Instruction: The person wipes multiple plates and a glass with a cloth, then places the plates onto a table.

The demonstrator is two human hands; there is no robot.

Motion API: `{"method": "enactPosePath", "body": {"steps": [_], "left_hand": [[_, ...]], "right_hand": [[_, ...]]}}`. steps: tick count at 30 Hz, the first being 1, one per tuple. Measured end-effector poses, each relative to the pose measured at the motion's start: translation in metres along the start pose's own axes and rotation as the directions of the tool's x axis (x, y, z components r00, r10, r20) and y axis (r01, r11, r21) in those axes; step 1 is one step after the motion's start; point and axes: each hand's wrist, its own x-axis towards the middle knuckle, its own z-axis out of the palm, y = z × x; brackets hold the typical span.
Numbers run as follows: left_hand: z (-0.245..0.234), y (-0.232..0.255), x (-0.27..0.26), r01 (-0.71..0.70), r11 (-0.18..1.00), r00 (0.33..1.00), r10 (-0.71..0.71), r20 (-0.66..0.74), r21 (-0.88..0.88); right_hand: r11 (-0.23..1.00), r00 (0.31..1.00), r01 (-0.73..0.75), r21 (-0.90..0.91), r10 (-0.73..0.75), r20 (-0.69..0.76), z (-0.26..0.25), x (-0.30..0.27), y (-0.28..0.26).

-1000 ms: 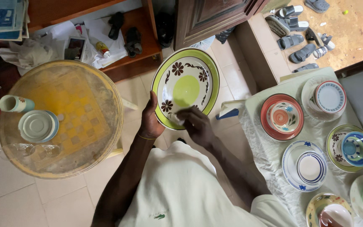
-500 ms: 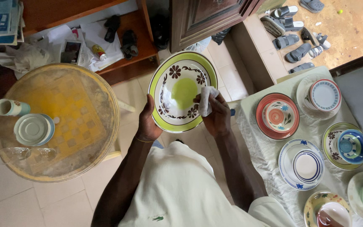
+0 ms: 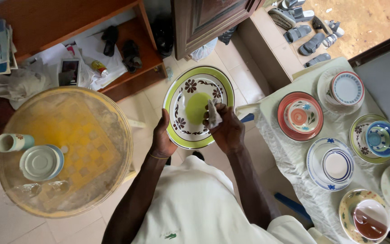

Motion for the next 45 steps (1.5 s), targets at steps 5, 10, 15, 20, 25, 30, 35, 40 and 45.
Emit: {"method": "enactPosePath", "body": {"steps": [5, 10, 15, 20, 25, 30, 35, 40, 45], "left_hand": [[-0.019, 0.011, -0.001, 0.011, 1.0, 1.0, -0.011, -0.016, -0.004], [-0.032, 0.026, -0.001, -0.004, 1.0, 1.0, 0.004, -0.015, -0.011], [-0.039, 0.04, 0.002, 0.016, 0.999, 1.0, -0.016, 0.006, -0.047], [-0.045, 0.046, 0.004, 0.026, 0.998, 1.0, -0.025, 0.01, -0.05], [-0.051, 0.044, 0.004, 0.022, 0.999, 1.0, -0.021, 0.022, -0.044], [-0.062, 0.046, 0.004, 0.018, 0.999, 1.0, -0.017, 0.015, -0.036], [-0.061, 0.049, 0.001, 0.019, 0.997, 1.0, -0.018, 0.014, -0.073], [-0.053, 0.05, -0.005, -0.004, 0.999, 1.0, 0.004, -0.014, -0.04], [-0.05, 0.045, -0.01, -0.014, 1.0, 1.0, 0.014, -0.009, -0.013]], "right_hand": [[0.953, 0.993, 0.106, -0.282, -0.118, -0.028, -0.003, 0.01, 0.023], [0.878, 0.959, 0.177, -0.444, -0.255, -0.122, 0.01, 0.026, 0.032], [0.803, 0.93, 0.203, -0.56, -0.338, -0.148, 0.029, 0.041, 0.033], [0.465, 0.833, 0.231, -0.855, -0.549, -0.074, 0.029, 0.07, 0.033], [-0.362, 0.645, 0.254, -0.897, -0.627, 0.436, 0.04, 0.09, 0.049], [-0.228, 0.889, 0.351, -0.908, -0.225, 0.4, 0.061, 0.042, 0.075], [0.082, 0.932, 0.357, -0.93, 0.033, 0.361, 0.046, 0.021, 0.063], [0.477, 0.926, 0.156, -0.865, -0.375, -0.04, 0.029, 0.053, 0.035], [0.102, 0.77, 0.366, -0.925, -0.591, 0.24, 0.04, 0.072, 0.012]]}}
